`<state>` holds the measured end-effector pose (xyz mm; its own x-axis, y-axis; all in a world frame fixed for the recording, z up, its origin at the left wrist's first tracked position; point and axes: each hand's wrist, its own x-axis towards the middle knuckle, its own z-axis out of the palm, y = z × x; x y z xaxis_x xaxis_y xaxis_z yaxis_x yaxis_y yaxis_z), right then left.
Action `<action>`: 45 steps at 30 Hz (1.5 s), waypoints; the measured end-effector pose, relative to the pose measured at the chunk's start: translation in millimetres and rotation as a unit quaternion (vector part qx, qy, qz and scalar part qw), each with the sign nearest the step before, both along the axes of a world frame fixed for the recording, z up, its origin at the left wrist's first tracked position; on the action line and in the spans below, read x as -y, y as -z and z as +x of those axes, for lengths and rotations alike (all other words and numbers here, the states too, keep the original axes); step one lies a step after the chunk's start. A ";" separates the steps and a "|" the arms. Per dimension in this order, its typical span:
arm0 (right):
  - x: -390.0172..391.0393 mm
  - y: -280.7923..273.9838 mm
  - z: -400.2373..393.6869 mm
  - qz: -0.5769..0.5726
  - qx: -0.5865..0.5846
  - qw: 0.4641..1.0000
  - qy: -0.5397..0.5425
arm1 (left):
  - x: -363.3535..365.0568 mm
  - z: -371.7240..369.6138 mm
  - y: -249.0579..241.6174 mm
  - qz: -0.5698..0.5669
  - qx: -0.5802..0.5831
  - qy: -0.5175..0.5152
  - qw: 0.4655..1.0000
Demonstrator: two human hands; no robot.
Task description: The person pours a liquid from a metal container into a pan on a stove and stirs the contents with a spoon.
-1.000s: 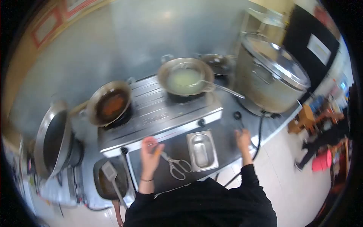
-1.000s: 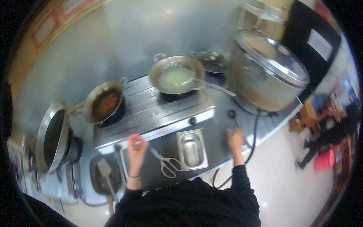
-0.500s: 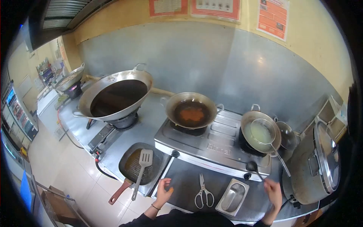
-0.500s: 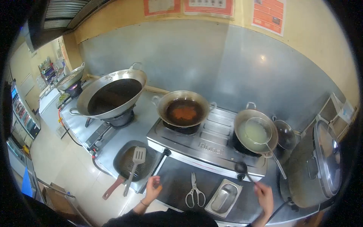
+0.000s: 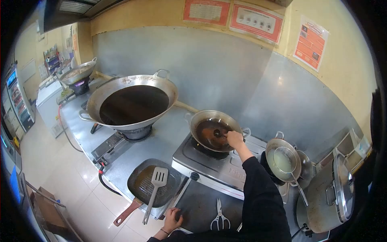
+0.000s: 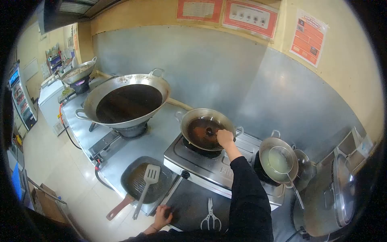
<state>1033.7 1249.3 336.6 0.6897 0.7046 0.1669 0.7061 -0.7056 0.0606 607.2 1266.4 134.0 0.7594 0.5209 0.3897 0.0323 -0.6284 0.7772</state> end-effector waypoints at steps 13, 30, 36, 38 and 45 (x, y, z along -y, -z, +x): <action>-11.6 -14.5 -6.2 -0.066 -0.081 0.994 0.015 | -0.6 1.4 -5.6 0.020 0.005 -0.009 1.000; 21.8 -37.2 -18.2 -0.096 -0.052 0.994 -0.012 | 0.0 1.0 -0.8 0.016 -0.013 -0.008 1.000; -1.5 -3.9 26.7 -0.034 -0.094 0.995 -0.001 | 0.6 1.4 1.1 0.021 -0.010 -0.011 1.000; -14.6 20.4 59.5 -0.052 -0.103 0.993 -0.022 | 0.5 1.0 4.2 0.020 -0.011 -0.009 1.000; -52.6 -7.4 44.8 -0.086 -0.158 0.983 0.047 | 0.3 0.6 2.4 0.032 -0.022 0.001 0.999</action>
